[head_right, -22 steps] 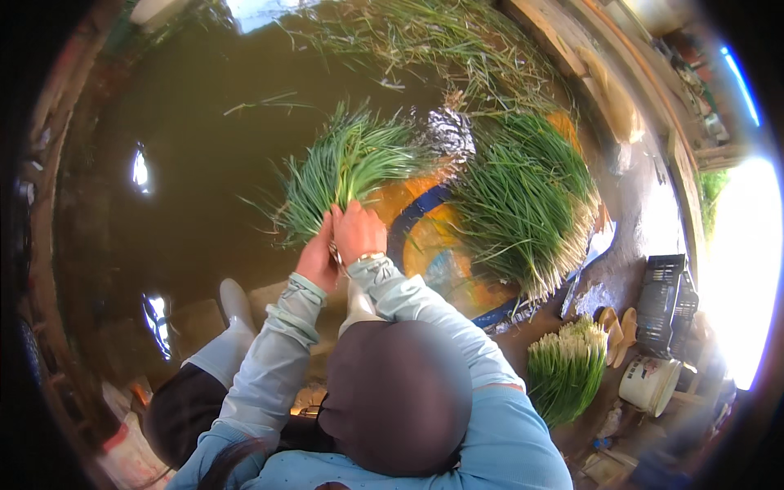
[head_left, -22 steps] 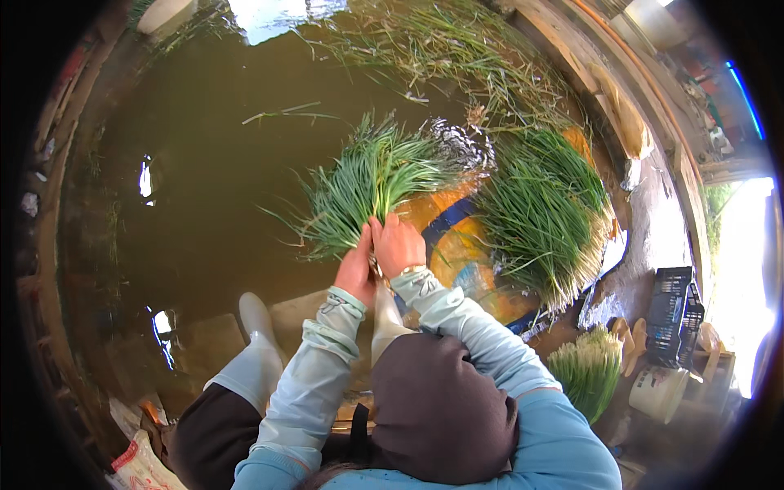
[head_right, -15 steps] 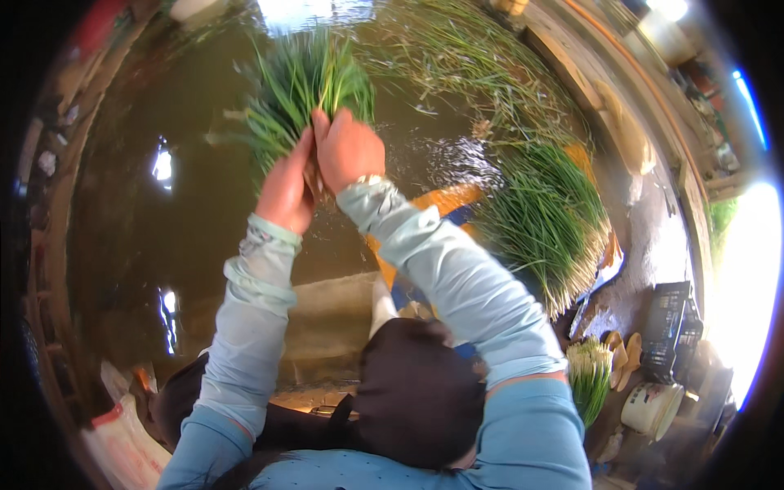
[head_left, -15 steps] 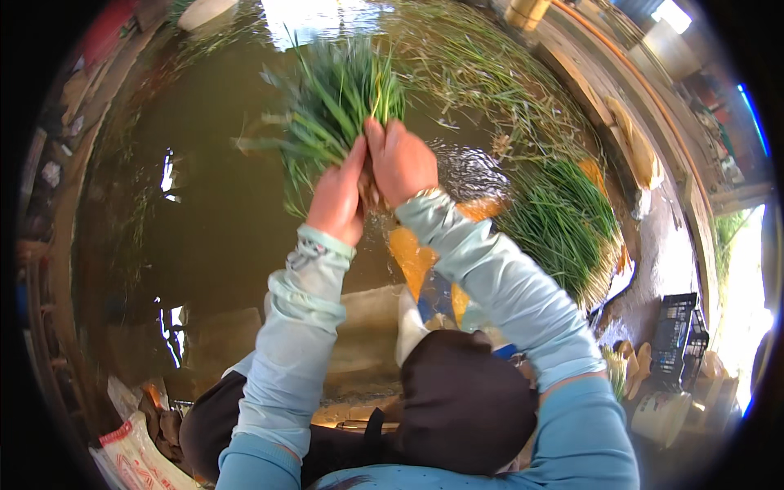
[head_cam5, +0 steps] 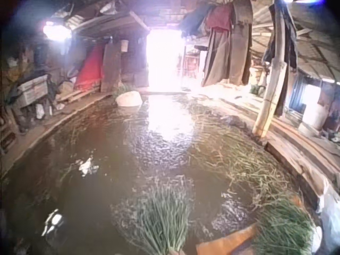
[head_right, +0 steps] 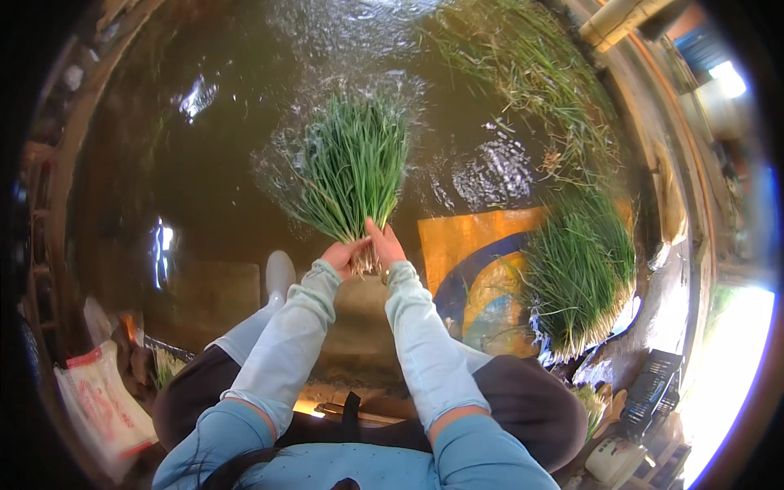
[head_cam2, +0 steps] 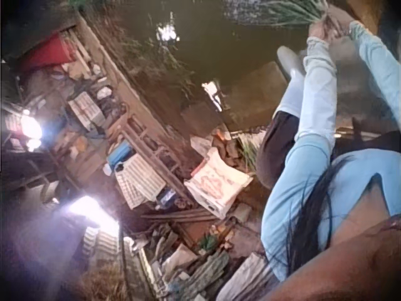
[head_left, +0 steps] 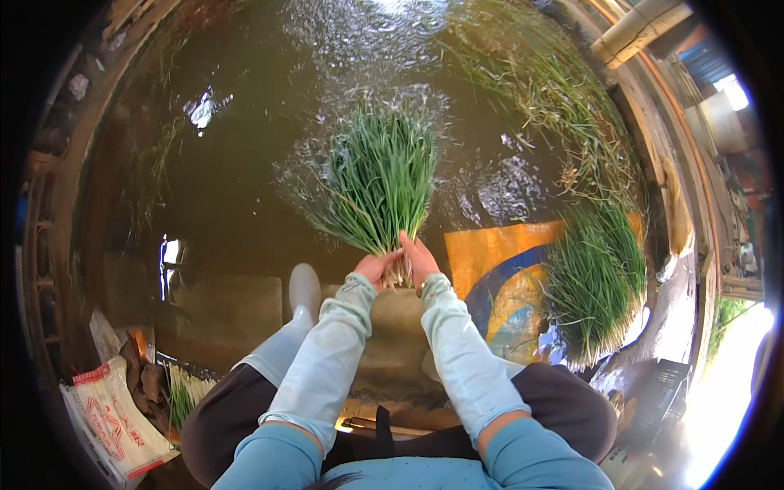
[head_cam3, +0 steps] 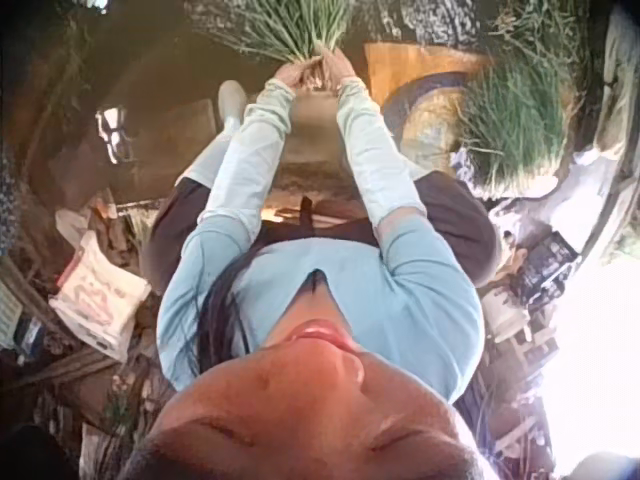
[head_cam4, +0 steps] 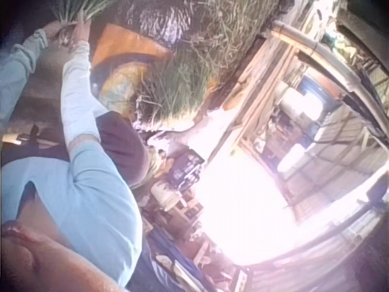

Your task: The person washes bundles of green onions in a large water-filled container. They repeatedly submerge, agitate, and lift the onions, then place them on a nearby surface. The process continues with multiple batches throughout the clip.

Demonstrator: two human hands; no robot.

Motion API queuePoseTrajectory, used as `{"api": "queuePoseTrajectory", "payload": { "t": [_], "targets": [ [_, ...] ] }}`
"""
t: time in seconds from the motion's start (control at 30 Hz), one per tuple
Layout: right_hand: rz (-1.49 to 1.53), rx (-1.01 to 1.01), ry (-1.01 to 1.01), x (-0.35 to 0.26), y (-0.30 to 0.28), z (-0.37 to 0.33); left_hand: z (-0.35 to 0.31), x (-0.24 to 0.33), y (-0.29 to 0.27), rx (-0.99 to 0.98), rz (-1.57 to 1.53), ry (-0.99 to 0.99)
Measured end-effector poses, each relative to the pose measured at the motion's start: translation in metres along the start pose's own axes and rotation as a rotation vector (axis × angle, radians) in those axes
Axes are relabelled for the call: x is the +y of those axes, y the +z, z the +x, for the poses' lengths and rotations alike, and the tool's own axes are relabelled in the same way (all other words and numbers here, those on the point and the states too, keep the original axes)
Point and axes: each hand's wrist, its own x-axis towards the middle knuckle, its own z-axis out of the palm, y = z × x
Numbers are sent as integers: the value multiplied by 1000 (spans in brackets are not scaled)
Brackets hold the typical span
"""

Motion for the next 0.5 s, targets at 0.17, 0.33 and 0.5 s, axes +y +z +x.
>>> {"api": "queuePoseTrajectory", "payload": {
  "t": [0.17, 0.33, 0.5],
  "targets": [
    [-207, -75, -95, 48, -27, 6, -8, -25, -64, -114, -75, 36],
    [392, -175, 259, 30, -51, 6, -12, -18, -80, -72, -268, -29],
    [149, 140, 182, 29, 4, 8, 20, -32, -60, -60, -242, -22]
  ]
}}
